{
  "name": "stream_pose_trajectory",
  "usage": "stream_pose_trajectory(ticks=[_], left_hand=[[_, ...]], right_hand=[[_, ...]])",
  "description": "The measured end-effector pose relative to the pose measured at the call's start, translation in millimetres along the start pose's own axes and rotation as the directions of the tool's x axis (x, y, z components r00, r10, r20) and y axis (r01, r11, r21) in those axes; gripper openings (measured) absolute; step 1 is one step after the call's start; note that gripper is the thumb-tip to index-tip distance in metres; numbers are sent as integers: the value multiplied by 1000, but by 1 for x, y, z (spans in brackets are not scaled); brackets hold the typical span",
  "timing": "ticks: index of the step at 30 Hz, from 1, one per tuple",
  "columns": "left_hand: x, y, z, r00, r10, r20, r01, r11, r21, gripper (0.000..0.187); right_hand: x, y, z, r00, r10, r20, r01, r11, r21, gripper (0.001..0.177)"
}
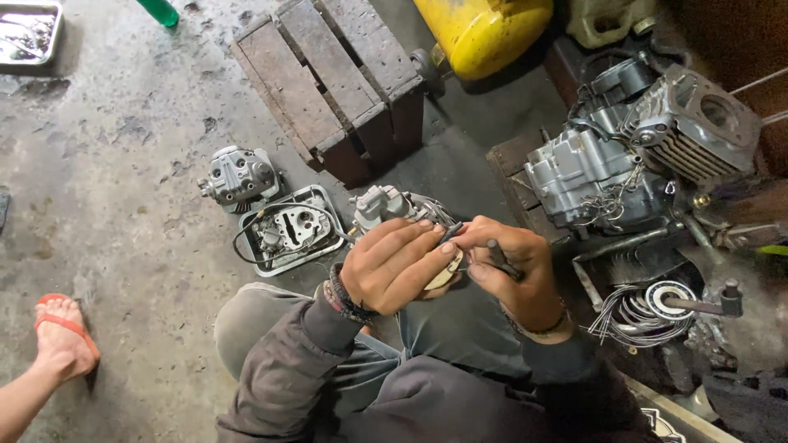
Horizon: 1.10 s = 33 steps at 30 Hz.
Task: The person sits on the floor and uses a small piece of sandpaper to clean the exterior of a carburetor. They then use a screwdriver to adjust a screw on the carburetor while holding it in their hands.
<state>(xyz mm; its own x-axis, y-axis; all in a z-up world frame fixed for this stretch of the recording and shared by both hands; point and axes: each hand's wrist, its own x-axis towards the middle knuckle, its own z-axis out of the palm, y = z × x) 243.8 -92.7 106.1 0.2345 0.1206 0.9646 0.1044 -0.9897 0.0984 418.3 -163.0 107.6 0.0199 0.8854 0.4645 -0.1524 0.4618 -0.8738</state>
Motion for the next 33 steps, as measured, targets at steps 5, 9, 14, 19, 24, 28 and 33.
stream_pose_trajectory(ticks=[5,9,14,19,24,28,33], left_hand=[[-3,-1,5,1000,20,-12,-20,1000,-4,33],[-3,-2,6,1000,23,-17,-23,1000,-8,32],[-3,-2,6,999,21,-27,-21,1000,-7,31],[3,-2,5,998,-5,-63,4,1000,-10,30],[-9,-5,2,990,-137,-39,128,975,-181,44],[-2,-5,-5,983,-185,-1,181,960,-215,51],[7,-1,-13,974,-209,87,222,958,-183,35]], right_hand=[[0,0,2,1000,1,-26,-1,1000,8,25],[-3,-1,3,998,34,-47,-33,999,23,24],[-4,-5,5,989,122,-81,-122,992,6,24],[1,-12,9,984,150,-100,-153,988,-22,23],[5,-16,13,966,199,-163,-216,972,-95,24],[8,-20,15,953,238,-189,-260,960,-106,26],[0,-14,8,949,237,-206,-279,939,-203,23]])
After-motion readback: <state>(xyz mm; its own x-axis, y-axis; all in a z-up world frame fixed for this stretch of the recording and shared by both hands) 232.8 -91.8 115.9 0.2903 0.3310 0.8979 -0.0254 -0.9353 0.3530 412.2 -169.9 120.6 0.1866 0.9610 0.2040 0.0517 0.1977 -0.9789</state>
